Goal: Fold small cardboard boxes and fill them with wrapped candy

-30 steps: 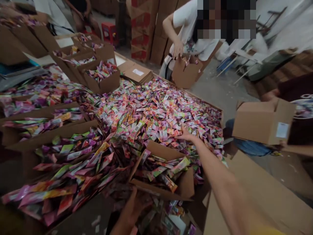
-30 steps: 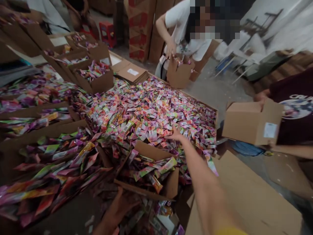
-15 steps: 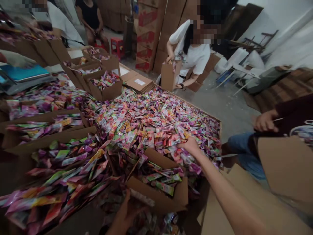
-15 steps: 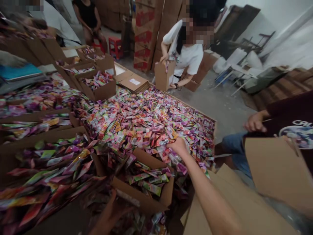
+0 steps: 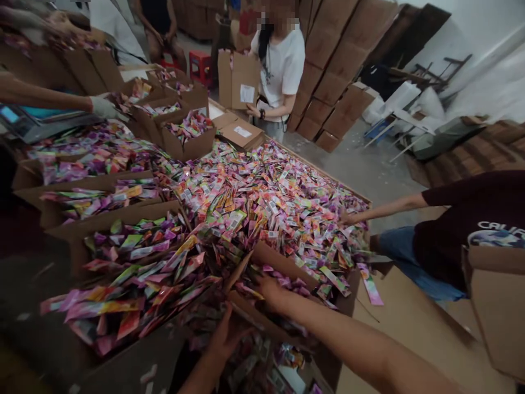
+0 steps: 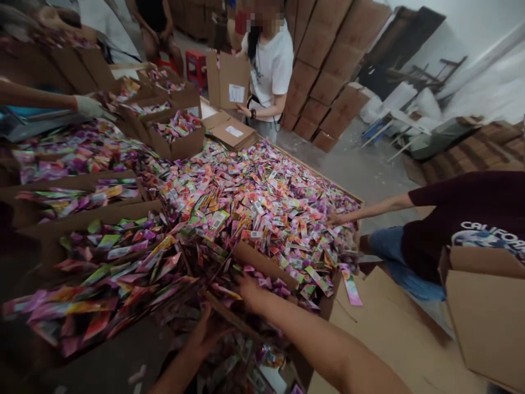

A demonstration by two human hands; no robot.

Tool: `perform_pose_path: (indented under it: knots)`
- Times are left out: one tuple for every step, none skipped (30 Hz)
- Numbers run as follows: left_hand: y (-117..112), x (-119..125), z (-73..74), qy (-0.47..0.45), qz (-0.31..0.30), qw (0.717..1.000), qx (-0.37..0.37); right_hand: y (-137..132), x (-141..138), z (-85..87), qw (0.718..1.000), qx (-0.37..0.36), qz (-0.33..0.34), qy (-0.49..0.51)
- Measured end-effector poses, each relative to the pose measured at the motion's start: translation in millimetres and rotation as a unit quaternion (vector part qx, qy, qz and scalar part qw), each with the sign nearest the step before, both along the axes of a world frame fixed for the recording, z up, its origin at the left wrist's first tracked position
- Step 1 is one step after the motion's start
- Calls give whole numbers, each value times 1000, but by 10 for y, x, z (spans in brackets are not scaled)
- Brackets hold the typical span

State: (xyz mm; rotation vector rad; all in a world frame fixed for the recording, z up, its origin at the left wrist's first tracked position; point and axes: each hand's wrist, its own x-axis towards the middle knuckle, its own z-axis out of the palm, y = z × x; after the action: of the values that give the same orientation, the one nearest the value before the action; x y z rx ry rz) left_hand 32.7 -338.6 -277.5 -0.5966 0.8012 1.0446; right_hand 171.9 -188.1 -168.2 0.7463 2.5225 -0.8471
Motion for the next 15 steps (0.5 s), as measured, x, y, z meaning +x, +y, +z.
perform_pose_path:
  knots:
    - [-44,-25,-58,0,1,1000,1,-25,-94,-158,1000,-17,-5,-22]
    - [-86,-50,-103,1,3,1000,2,-53,-172,-249,999,-26,-8,-33]
    - [-122,-73,-129,2,7,1000,2,-83,-231,-268,999,-28,-9,-36]
    - [-149,-94,-133,1,11,1000,6,-109,-269,-214,999,-25,-6,-35]
    - [-165,-115,-113,-1,14,1000,10,-123,-285,-97,999,-23,8,-39]
    - [-171,-135,-70,-2,13,1000,16,-116,-279,71,998,-23,25,-46]
    - [-168,-156,-10,-4,6,1000,26,-78,-252,271,998,-29,41,-49]
    - [-160,-179,63,-8,-5,999,41,-4,-208,484,997,-45,49,-39]
    - [-150,-204,142,-13,-19,998,59,109,-154,685,997,-67,34,-22]
    - [-140,-229,221,-19,-34,996,77,259,-96,854,995,-99,-6,12]
    - [-133,-252,294,-26,-45,994,93,438,-44,971,988,-126,-75,51]
    - [-128,-271,356,-30,-50,993,102,633,-10,1022,974,-131,-167,78]
    - [-126,-283,408,-30,-50,993,105,829,-2,1002,955,-112,-259,90]
    - [-125,-288,447,-24,-48,993,105,1010,-27,915,933,-72,-342,83]
    - [-125,-284,475,-18,-47,994,101,1163,-86,775,910,-25,-409,67]
